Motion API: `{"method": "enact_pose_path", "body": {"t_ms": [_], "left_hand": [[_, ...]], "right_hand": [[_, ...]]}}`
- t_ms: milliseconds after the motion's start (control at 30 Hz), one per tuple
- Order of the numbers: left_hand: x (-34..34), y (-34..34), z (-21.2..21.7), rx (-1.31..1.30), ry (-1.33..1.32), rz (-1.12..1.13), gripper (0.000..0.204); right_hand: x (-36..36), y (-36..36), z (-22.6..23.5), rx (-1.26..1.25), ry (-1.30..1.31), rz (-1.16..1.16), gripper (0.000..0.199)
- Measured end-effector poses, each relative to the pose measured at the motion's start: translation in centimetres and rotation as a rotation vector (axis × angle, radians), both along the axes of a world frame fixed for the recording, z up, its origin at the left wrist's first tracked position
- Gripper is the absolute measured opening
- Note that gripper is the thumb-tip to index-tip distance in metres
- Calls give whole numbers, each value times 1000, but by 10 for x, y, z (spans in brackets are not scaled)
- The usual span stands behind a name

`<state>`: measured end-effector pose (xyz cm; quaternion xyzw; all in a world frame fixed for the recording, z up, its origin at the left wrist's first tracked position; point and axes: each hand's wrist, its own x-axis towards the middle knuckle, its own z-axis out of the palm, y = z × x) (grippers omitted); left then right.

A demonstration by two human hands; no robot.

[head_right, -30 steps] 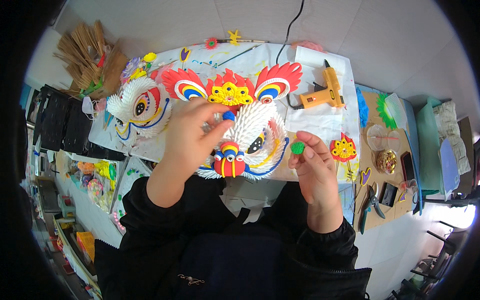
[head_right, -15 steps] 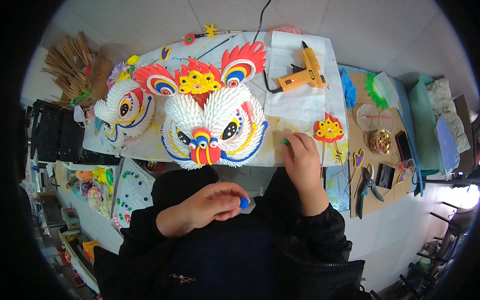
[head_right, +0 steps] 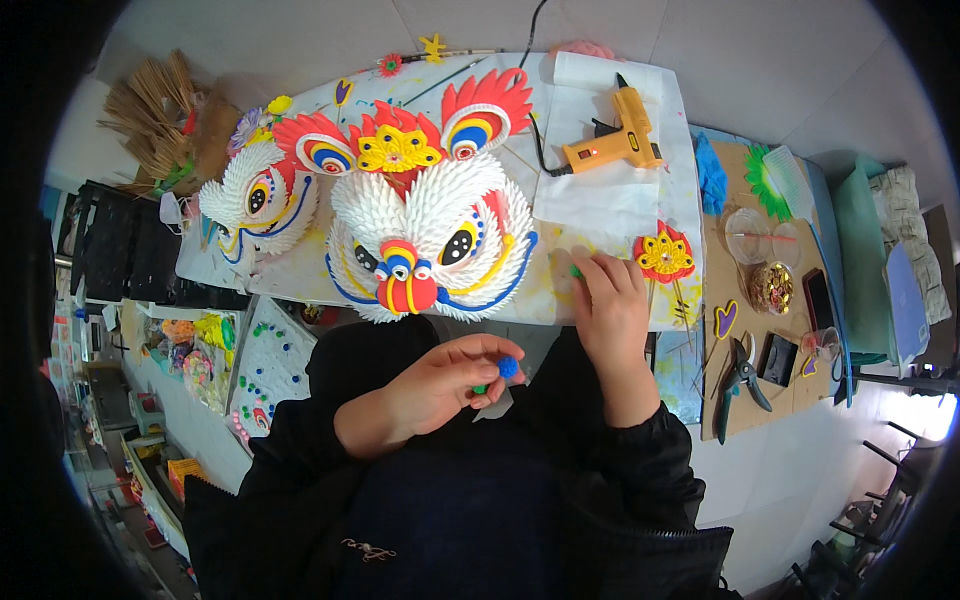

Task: The person assembles decorative elements for a lion dance mask by attaching colorful paper cutouts to wooden sticks and trimming them with shears. They then affix small foam pieces to the mask using a hot glue gun and a brush, and finally attach a heart-shaped cutout to the mask.

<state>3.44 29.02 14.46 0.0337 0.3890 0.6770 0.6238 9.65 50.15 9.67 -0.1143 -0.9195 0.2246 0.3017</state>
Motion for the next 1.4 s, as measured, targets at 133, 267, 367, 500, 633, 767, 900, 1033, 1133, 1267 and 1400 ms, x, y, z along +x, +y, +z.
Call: {"method": "enact_pose_path", "body": {"t_ms": [133,267,367,500,633,767,900,1033,1133,1267,1400], "left_hand": [[1,7,5,5,-15,16,32],[3,12,8,29,0,26,31],[6,14,7,52,16,43,29],[9,17,6,26,43,69,26],[10,19,4,-1,86,89,26],[10,19,4,-32,69,103,23],[9,20,4,-52,27,155,22],[11,21,8,-86,-47,184,22],[10,23,9,-18,-27,131,22],[11,28,8,-14,-3,101,21],[13,37,7,-54,-9,84,22]], "right_hand": [[4,4,0,16,0,-11,25],[8,7,1,16,-10,1,25],[8,8,2,30,37,-5,27],[11,9,6,-83,86,-23,27],[21,0,7,-482,81,8,23],[33,-16,7,-817,59,147,21],[40,-27,12,-1109,105,284,24],[49,-31,19,-1466,160,407,25],[50,-34,18,-1700,187,471,27],[47,-39,22,-1779,213,513,23],[49,-41,32,-1542,207,509,23]]}}
